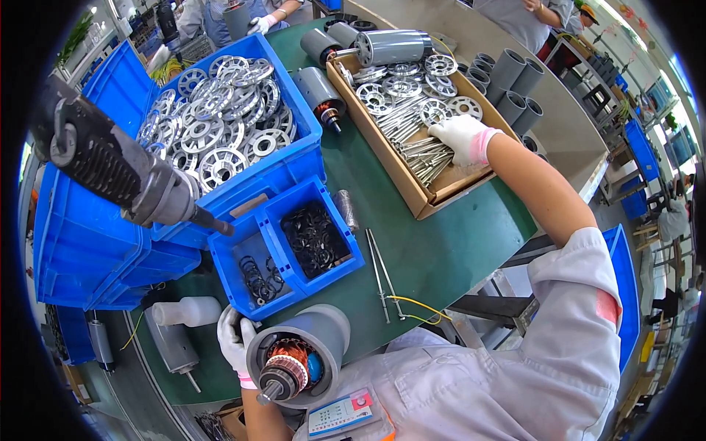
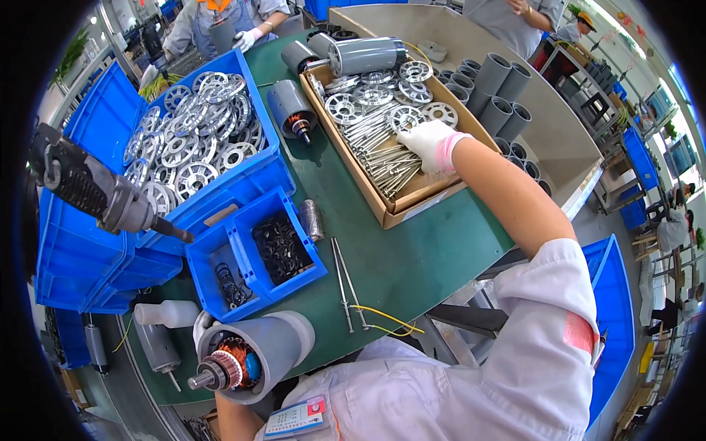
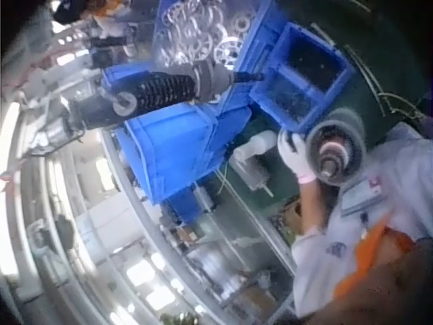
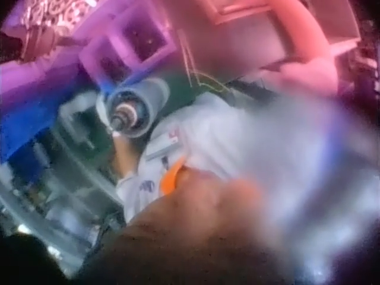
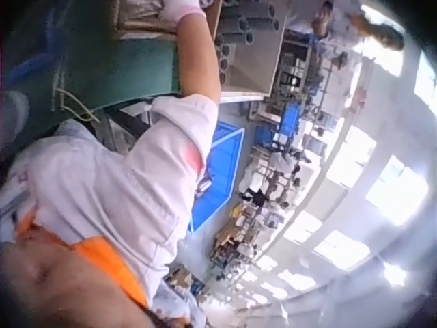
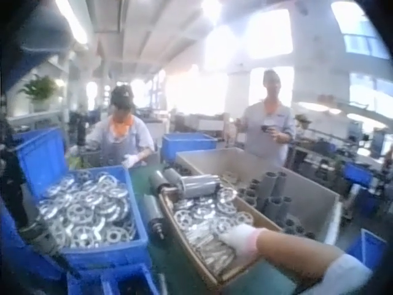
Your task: The person assembles electric motors by inserting rotors into cylindrical housings and attaching end caps, then gathers a bundle of long bolts and marks their heads with a marker.
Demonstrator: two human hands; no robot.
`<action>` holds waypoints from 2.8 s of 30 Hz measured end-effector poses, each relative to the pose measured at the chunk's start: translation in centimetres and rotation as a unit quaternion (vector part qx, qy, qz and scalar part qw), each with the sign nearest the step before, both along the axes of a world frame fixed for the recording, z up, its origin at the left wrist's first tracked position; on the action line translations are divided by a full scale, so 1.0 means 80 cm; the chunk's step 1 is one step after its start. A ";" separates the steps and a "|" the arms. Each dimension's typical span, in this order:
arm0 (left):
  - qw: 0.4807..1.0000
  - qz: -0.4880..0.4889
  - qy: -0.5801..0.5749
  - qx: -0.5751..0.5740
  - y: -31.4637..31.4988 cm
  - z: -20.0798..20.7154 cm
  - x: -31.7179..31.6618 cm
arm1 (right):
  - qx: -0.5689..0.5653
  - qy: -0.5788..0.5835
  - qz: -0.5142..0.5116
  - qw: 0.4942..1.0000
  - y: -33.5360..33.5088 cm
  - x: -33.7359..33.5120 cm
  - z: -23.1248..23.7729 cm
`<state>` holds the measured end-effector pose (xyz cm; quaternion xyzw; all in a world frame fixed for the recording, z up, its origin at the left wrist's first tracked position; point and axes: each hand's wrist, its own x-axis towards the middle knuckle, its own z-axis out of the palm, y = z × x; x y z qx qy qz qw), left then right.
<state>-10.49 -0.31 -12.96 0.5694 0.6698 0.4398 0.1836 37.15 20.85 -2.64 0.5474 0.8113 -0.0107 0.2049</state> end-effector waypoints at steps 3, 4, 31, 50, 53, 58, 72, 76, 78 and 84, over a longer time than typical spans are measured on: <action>1.000 0.006 -0.009 0.016 -0.002 -0.001 0.001 | -0.029 -0.008 -0.033 0.999 -0.006 -0.016 0.010; 1.000 0.010 -0.013 0.026 -0.001 -0.001 0.001 | -0.028 -0.010 -0.032 0.999 -0.007 -0.020 0.013; 1.000 -0.016 -0.013 0.023 0.000 0.002 -0.004 | 0.195 -0.096 0.075 0.973 -0.028 0.002 0.043; 0.999 -0.018 0.009 0.050 0.005 -0.012 -0.009 | 0.437 -0.077 0.138 0.885 -0.048 0.016 0.088; 0.998 0.000 -0.038 0.059 0.003 -0.014 -0.008 | 0.451 -0.042 0.129 0.882 -0.076 0.007 0.109; 0.981 0.058 0.022 0.181 -0.054 0.046 0.014 | 0.467 0.009 0.171 0.868 -0.129 -0.005 0.134; 0.512 -0.526 -0.620 -0.277 -0.059 0.161 0.211 | 0.339 0.229 0.574 0.710 -0.268 -0.130 0.127; 0.559 -0.582 -0.504 -0.308 -0.030 0.164 0.241 | 0.316 0.220 0.607 0.695 -0.248 -0.133 0.105; 0.602 -0.579 -0.479 -0.269 -0.016 0.159 0.254 | 0.298 0.187 0.605 0.714 -0.236 -0.121 0.101; 0.793 -0.473 -0.369 -0.104 0.021 0.147 0.297 | 0.495 0.096 0.508 0.698 -0.208 -0.104 0.095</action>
